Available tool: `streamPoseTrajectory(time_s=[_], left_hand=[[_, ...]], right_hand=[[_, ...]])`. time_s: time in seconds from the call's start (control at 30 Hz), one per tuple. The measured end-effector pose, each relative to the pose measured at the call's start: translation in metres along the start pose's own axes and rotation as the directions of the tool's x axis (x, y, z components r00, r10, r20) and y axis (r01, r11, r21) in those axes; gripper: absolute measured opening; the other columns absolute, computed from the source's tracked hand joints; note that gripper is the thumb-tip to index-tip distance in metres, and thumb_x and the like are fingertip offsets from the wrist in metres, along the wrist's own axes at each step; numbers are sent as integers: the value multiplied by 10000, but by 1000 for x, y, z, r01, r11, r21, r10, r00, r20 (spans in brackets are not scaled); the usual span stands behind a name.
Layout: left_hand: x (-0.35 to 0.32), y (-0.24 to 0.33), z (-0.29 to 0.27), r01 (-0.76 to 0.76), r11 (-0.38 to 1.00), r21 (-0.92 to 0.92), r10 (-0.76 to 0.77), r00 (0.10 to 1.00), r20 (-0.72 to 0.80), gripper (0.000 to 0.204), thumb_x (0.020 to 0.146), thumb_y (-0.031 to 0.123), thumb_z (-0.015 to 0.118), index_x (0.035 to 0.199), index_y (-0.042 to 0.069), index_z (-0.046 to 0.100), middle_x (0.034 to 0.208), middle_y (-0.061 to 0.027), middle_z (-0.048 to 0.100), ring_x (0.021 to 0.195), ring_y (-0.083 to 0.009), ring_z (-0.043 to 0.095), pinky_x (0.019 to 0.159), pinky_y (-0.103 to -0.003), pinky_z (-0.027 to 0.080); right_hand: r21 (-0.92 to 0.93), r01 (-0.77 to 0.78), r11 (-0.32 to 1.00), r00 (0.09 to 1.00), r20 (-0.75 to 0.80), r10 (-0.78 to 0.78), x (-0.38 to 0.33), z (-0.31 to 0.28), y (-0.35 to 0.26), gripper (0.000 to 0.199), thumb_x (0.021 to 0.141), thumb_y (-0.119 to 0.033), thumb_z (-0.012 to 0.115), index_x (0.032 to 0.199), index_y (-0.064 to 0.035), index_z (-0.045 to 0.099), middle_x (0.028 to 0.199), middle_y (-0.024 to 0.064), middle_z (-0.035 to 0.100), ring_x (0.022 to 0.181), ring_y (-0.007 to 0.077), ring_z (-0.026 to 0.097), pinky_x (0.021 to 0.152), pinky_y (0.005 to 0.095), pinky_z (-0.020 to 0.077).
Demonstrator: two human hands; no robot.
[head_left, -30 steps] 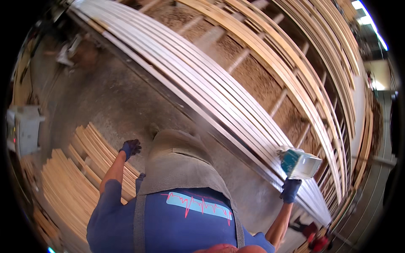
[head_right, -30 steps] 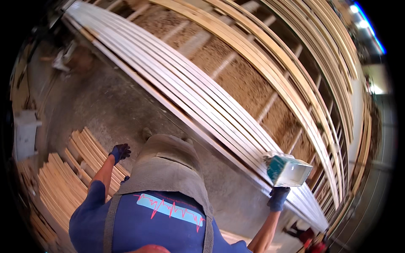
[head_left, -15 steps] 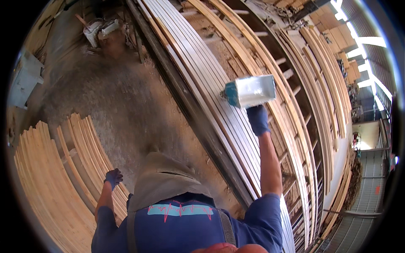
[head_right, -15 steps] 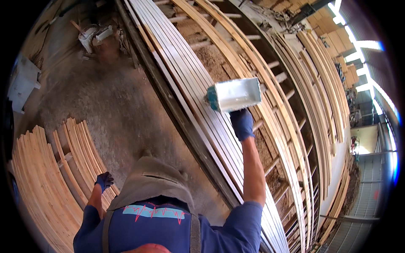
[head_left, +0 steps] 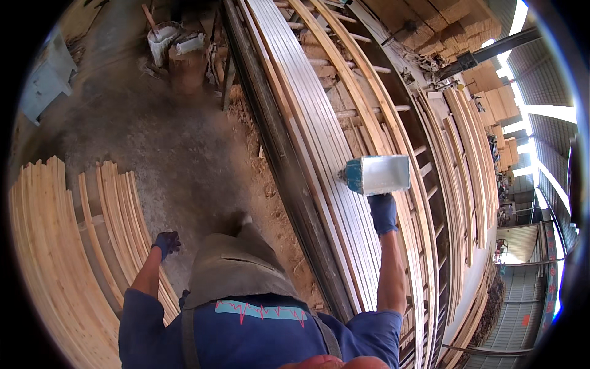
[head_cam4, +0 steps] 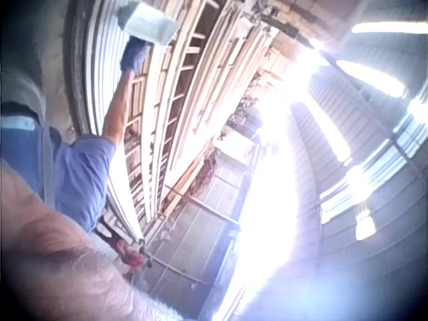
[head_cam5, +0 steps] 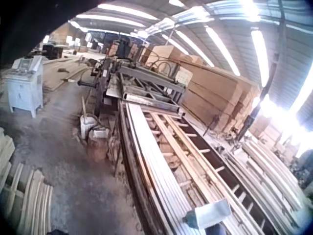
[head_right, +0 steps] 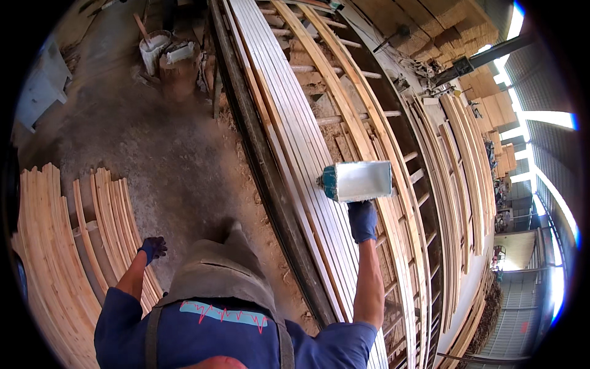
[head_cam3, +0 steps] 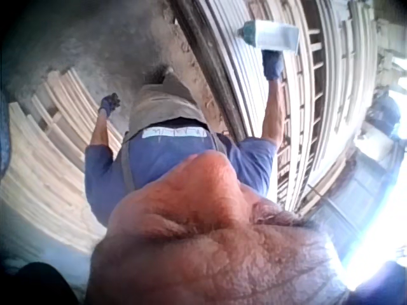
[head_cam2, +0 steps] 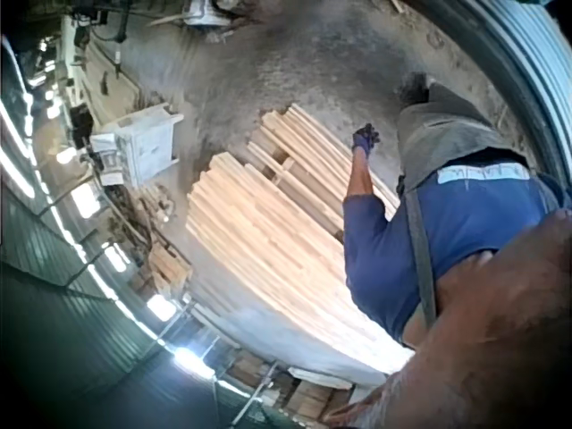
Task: The person picks up wooden planks from a stack and places them on a metal rack. They then use a handheld applicator to spread a white substance along the length of each plank. The person repeats this process for multiple planks, moving along the rack.
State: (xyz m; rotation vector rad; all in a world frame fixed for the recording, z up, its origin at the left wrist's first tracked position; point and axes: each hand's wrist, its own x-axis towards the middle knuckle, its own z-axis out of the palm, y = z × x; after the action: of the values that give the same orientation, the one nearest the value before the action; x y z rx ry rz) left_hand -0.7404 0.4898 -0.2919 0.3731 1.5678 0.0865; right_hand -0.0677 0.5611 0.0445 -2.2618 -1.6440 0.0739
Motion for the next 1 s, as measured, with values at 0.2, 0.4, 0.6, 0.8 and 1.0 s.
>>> streamPoseTrajectory(time_s=[0.2,0.4,0.6,0.8,1.0], left_hand=[[5,127,7,-320,946,-59,322,947,20,350,926,364,573,1013,27,610,878,-112,682,664,-200,649,514,-311,469],[-8,216,14,-535,844,-29,536,842,52,325,962,302,527,1062,-1,593,938,-138,678,741,-222,670,618,-347,535],[47,159,-64,-48,992,-120,54,998,45,348,966,382,482,1058,66,598,933,-111,688,688,-247,667,505,-352,462],[58,118,-128,217,967,137,-219,976,-1,401,942,443,500,1069,83,622,959,-125,706,657,-249,664,517,-368,419],[130,213,-167,105,990,-96,-98,992,73,367,936,388,508,1126,86,595,990,-127,697,654,-226,642,517,-349,422]], right_hand=[[34,123,992,989,-84,-120,123,60,-66,365,903,-398,512,989,-80,669,904,250,656,871,460,614,712,547,493],[246,-80,966,995,73,64,217,100,-113,398,899,-413,570,1032,-50,664,966,254,656,957,434,614,742,490,493],[382,-243,892,954,262,147,131,32,-125,227,884,-196,587,983,-6,657,765,151,672,720,217,630,622,374,487],[188,-281,941,943,234,235,6,-8,-133,198,846,-158,645,954,6,670,811,155,708,790,266,690,651,386,514],[-113,-62,992,921,375,100,68,31,-204,232,822,-208,646,978,-39,681,902,207,687,874,387,656,727,445,521]])
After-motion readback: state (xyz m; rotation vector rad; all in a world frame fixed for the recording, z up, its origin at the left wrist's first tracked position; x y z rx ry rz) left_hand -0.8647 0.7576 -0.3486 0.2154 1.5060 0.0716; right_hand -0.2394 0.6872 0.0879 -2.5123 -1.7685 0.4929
